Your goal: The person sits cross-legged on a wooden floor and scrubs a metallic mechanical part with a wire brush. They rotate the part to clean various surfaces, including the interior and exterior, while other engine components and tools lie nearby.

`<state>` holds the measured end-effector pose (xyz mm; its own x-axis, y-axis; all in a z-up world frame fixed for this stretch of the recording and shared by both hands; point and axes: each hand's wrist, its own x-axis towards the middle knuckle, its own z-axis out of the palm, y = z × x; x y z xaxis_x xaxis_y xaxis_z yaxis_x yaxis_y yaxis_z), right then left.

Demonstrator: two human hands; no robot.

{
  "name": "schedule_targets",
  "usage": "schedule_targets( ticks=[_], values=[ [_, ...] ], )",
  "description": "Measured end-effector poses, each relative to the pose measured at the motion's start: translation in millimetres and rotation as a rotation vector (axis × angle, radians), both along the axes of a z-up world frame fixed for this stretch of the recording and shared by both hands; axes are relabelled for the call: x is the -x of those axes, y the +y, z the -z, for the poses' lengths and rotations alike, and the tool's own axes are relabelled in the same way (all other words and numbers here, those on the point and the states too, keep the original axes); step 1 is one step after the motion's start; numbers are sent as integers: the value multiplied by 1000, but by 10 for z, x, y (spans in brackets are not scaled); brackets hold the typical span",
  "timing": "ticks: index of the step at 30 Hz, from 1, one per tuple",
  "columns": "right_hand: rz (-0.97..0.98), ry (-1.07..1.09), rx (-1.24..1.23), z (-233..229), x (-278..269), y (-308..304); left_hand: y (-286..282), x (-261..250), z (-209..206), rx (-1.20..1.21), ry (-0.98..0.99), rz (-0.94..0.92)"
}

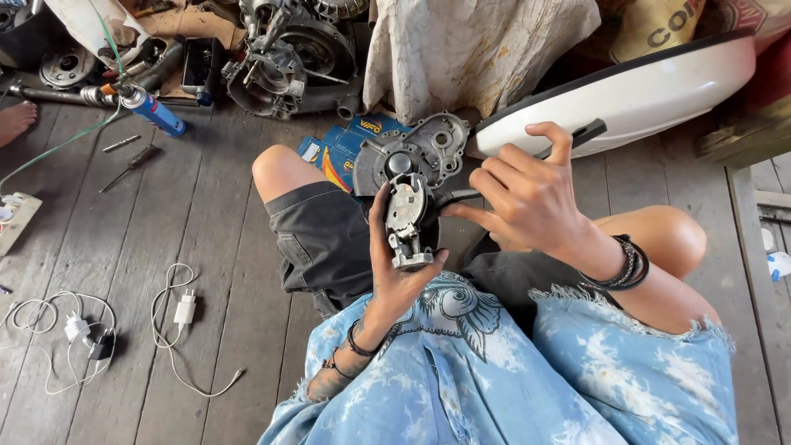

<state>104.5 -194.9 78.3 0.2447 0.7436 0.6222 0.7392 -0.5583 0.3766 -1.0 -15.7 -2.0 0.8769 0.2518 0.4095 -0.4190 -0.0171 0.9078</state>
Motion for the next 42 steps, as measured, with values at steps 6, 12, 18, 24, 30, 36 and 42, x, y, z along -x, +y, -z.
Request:
schedule_targets(
  ticks=[6,12,18,24,30,36,42],
  values=[
    [-149,132,-88,238,-29,57,53,-124,137,143,-123,61],
    [-128,103,-94,164,-71,47,61,-176,138,23,-152,-13],
    [-120,188,-123,232,-106,0,57,-162,165,64,-149,17],
    [-125,217,-142,188,-97,-7,57,-154,158,19,-170,6],
    [-135,238,-106,235,-142,-11,80,-132,133,15,-143,-7],
    [-117,171,-158,202,-159,-23,55,-119,118,50,-146,10],
    [-123,216,-138,281,-123,17,30,-113,136,2,-126,-28]
  ],
)
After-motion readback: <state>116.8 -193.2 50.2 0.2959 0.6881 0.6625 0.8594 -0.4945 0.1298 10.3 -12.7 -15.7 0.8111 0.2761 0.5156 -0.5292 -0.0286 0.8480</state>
